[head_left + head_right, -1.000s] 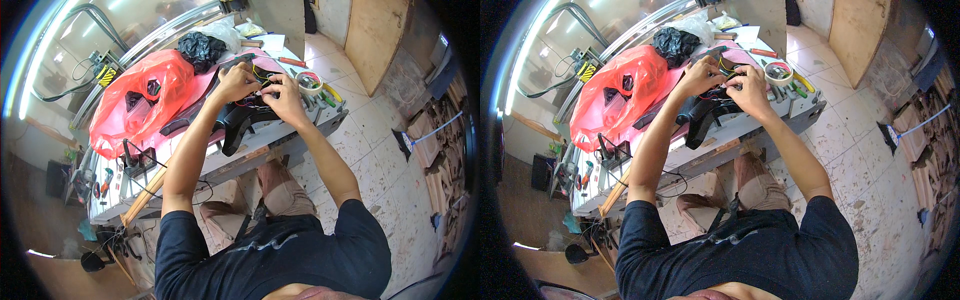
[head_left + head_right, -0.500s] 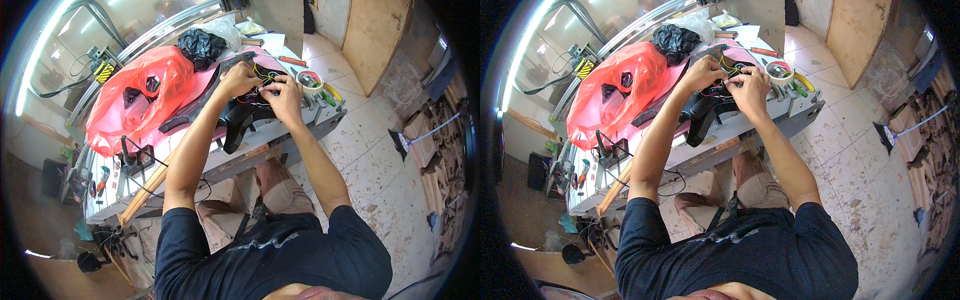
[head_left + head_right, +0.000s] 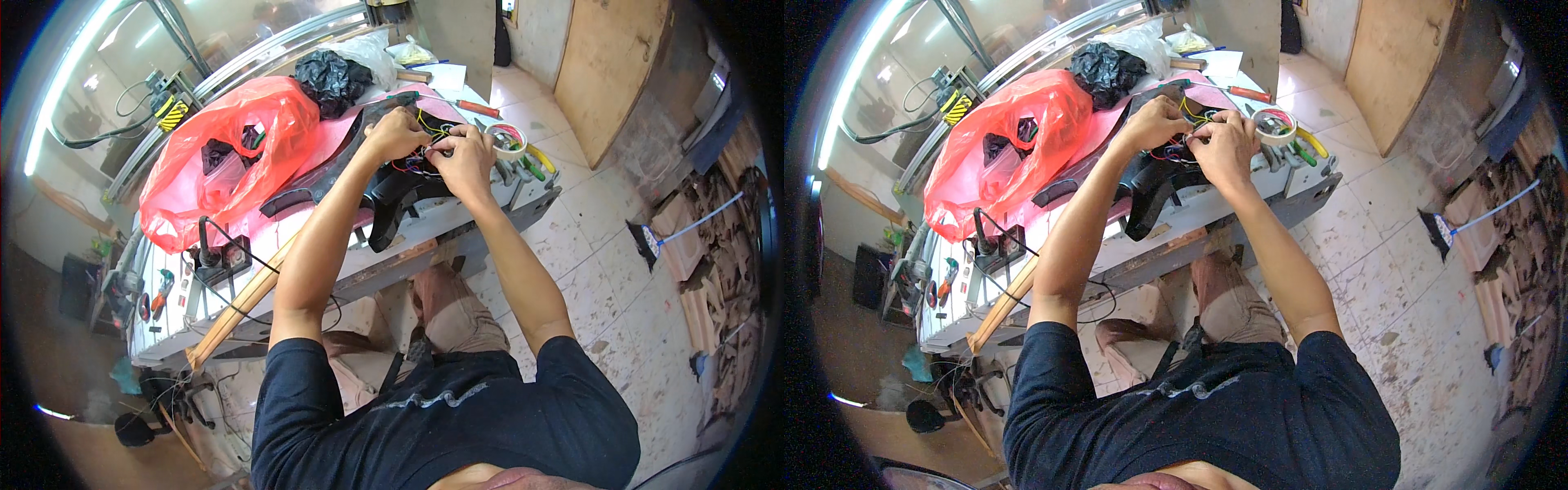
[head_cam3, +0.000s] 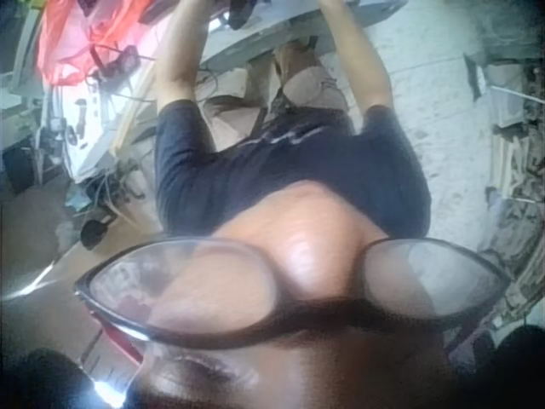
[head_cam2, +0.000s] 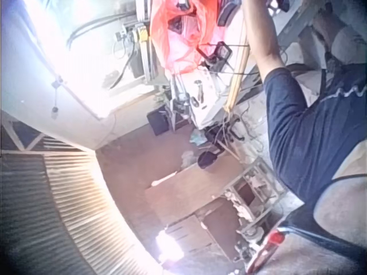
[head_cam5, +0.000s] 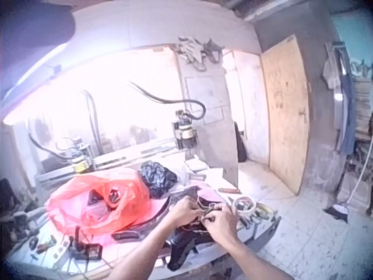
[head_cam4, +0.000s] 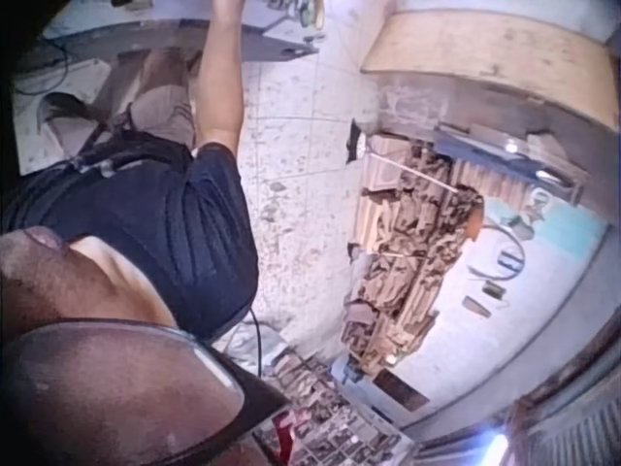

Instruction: The person solders wires inside the body of an electric guitar and then applies adhesive tape to secure a component.

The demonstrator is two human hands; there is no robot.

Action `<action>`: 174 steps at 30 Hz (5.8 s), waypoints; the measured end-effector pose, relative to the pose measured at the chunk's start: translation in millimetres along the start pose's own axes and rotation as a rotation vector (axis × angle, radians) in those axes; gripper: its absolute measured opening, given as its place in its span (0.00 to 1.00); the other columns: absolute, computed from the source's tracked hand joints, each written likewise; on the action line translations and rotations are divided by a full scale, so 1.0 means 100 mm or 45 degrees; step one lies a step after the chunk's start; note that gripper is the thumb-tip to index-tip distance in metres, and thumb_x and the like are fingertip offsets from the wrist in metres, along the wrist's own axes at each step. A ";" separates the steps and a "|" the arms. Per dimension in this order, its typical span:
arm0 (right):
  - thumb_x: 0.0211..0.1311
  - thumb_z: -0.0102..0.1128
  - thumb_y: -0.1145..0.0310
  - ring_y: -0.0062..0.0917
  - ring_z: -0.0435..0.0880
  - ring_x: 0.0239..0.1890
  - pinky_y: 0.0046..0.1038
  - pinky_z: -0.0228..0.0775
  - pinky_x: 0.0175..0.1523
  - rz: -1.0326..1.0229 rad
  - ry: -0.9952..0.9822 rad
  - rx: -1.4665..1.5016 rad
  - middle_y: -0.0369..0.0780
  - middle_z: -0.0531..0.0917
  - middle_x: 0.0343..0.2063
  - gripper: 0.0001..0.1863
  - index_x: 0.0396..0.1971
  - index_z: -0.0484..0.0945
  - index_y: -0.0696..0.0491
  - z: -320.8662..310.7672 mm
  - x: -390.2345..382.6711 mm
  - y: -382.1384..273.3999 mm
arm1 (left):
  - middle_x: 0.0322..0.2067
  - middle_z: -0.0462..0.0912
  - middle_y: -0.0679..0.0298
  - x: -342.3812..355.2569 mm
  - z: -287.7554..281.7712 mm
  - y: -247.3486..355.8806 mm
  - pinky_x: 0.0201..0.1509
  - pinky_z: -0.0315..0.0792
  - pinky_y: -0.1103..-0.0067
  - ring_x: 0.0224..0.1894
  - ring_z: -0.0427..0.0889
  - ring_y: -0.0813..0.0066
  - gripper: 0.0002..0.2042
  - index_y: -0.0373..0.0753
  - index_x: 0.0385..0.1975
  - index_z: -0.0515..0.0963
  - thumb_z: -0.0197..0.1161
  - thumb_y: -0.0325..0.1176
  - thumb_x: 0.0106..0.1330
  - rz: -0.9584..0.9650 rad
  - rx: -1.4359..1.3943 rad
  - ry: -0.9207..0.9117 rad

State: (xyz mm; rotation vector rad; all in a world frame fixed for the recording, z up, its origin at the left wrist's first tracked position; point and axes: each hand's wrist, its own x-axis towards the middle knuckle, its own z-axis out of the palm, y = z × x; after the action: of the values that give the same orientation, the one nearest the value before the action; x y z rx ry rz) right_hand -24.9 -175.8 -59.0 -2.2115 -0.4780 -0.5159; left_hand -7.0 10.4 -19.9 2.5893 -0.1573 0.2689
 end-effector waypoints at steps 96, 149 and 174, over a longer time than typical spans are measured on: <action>0.44 0.79 0.60 0.40 0.73 0.58 0.41 0.64 0.67 -0.150 -0.176 0.181 0.35 0.80 0.51 0.09 0.29 0.93 0.41 0.02 0.20 0.34 | 0.50 0.77 0.61 -0.36 -0.13 0.28 0.66 0.58 0.48 0.63 0.73 0.64 0.06 0.52 0.31 0.90 0.72 0.40 0.54 0.332 0.448 -0.030; 0.48 0.76 0.63 0.39 0.73 0.59 0.40 0.64 0.67 -0.224 -0.204 0.223 0.36 0.80 0.50 0.07 0.29 0.92 0.43 -0.05 0.21 0.34 | 0.46 0.79 0.57 -0.49 0.11 0.31 0.63 0.66 0.51 0.56 0.79 0.57 0.07 0.46 0.34 0.90 0.69 0.35 0.58 0.282 0.423 0.281; 0.56 0.68 0.63 0.41 0.74 0.57 0.42 0.67 0.63 -0.215 -0.212 0.099 0.38 0.82 0.52 0.08 0.28 0.91 0.50 -0.06 0.29 0.22 | 0.49 0.80 0.60 -0.52 0.17 0.27 0.66 0.60 0.49 0.58 0.78 0.60 0.09 0.47 0.34 0.91 0.77 0.41 0.56 0.171 0.315 0.328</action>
State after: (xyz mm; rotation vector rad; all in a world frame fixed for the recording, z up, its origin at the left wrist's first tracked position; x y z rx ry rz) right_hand 9.0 -188.6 -54.6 -2.1598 -0.7654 -0.3956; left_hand -58.9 -18.2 -32.1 2.7595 -0.2167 0.7069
